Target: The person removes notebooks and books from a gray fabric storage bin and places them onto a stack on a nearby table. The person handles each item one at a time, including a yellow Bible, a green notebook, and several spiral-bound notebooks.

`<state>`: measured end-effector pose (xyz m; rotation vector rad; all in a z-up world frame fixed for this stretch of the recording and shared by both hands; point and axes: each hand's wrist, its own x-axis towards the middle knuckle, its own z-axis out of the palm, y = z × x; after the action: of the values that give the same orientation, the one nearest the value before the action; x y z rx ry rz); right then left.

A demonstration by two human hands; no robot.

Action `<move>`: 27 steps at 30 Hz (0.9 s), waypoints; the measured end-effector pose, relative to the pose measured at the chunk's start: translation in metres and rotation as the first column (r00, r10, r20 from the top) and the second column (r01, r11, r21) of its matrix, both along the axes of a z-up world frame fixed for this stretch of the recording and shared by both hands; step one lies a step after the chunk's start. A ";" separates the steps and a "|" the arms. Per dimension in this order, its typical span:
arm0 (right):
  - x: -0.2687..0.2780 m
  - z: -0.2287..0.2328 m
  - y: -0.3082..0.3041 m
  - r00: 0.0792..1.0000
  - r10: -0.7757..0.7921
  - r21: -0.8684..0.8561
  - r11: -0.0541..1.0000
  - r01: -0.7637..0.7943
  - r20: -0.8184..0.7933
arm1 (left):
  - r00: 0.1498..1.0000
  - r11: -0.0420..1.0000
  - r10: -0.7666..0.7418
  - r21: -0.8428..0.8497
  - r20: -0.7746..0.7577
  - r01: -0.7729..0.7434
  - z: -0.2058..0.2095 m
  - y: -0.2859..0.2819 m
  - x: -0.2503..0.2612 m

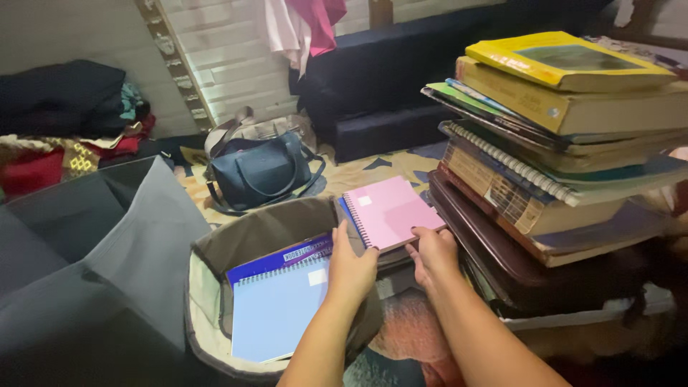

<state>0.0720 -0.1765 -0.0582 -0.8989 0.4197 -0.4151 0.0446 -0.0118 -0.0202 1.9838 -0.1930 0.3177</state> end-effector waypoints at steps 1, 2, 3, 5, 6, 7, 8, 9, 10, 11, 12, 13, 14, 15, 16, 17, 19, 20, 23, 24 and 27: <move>-0.004 0.006 0.006 0.998 -0.041 -0.056 0.998 0.043 0.041 | 0.999 1.000 0.008 -0.006 -0.031 -0.008 0.001 0.000 -0.001; -0.009 0.014 0.013 0.993 -0.080 -0.111 0.990 0.089 0.083 | 0.994 0.999 -0.004 -0.040 -0.105 -0.001 0.001 0.001 -0.003; -0.015 0.023 0.021 0.985 -0.116 -0.163 0.977 0.136 0.128 | 0.984 0.997 -0.018 -0.074 -0.177 0.005 -0.001 0.003 -0.005; -0.028 0.044 0.043 0.976 -0.143 -0.333 0.923 0.191 0.164 | 0.975 0.964 -0.101 -0.263 -0.200 0.046 -0.007 0.003 -0.004; -0.036 0.054 0.056 0.971 -0.153 -0.413 0.884 0.217 0.183 | 0.977 0.908 -0.159 -0.410 -0.144 0.088 -0.010 0.002 0.000; -0.045 0.062 0.068 0.936 -0.168 -0.568 0.756 0.324 0.310 | 0.975 0.829 -0.207 -0.543 -0.079 0.132 -0.014 0.003 0.002; -0.053 0.069 0.080 0.888 -0.151 -0.679 0.593 0.434 0.435 | 0.953 0.811 -0.276 -0.562 -0.127 0.160 -0.016 0.010 0.004; -0.060 0.074 0.091 0.830 -0.102 -0.740 0.403 0.539 0.549 | 0.923 0.792 -0.344 -0.582 -0.171 0.187 -0.016 0.022 0.005; -0.066 0.077 0.103 0.855 -0.017 -0.746 0.480 0.462 0.518 | 0.887 0.770 -0.409 -0.602 -0.213 0.211 -0.015 0.036 0.005; -0.070 0.076 0.113 0.869 0.073 -0.748 0.547 0.376 0.490 | 0.866 0.782 -0.435 -0.580 -0.249 0.226 -0.012 0.049 0.005; -0.071 0.074 0.123 0.870 0.166 -0.745 0.603 0.283 0.465 | 0.843 0.794 -0.456 -0.558 -0.285 0.241 -0.007 0.064 0.006; -0.066 0.071 0.132 0.871 0.262 -0.727 0.670 0.146 0.416 | 0.819 0.805 -0.475 -0.535 -0.322 0.256 -0.002 0.080 0.007; -0.059 0.064 0.141 0.856 0.362 -0.698 0.716 -0.001 0.370 | 0.865 0.881 -0.383 -0.412 -0.325 0.235 0.001 0.095 0.009; -0.051 0.054 0.149 0.825 0.461 -0.657 0.739 -0.151 0.329 | 0.904 0.938 -0.288 -0.281 -0.315 0.201 0.002 0.111 0.011; -0.044 0.043 0.155 0.857 0.444 -0.752 0.650 -0.108 0.261 | 0.936 0.978 -0.189 -0.144 -0.296 0.152 0.001 0.128 0.011; -0.038 0.033 0.157 0.887 0.418 -0.834 0.546 -0.071 0.198 | 0.953 0.998 -0.065 -0.021 -0.297 0.062 -0.003 0.144 0.011; -0.032 0.012 0.158 0.934 0.356 -0.931 0.352 -0.099 0.035 | 0.949 0.967 0.185 0.219 -0.254 -0.130 -0.015 0.171 0.010; -0.033 0.004 0.157 0.945 0.319 -0.948 0.275 -0.161 -0.068 | 0.939 0.948 0.248 0.260 -0.236 -0.185 -0.022 0.180 0.009; -0.035 -0.005 0.158 0.935 0.232 -0.932 0.183 -0.312 -0.268 | 0.893 0.885 0.386 0.365 -0.231 -0.288 -0.039 0.195 -0.002; -0.034 -0.004 0.159 0.926 0.207 -0.919 0.176 -0.352 -0.315 | 0.877 0.875 0.402 0.392 -0.262 -0.284 -0.041 0.195 -0.004; -0.040 -0.001 0.158 0.878 0.194 -0.853 0.220 -0.473 -0.437 | 0.811 0.862 0.459 0.403 -0.362 -0.308 -0.036 0.191 -0.012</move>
<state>0.0317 -0.0182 -0.0591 -2.2456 0.1197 -0.0832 0.0322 0.1795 -0.0559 2.3654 0.5028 0.0769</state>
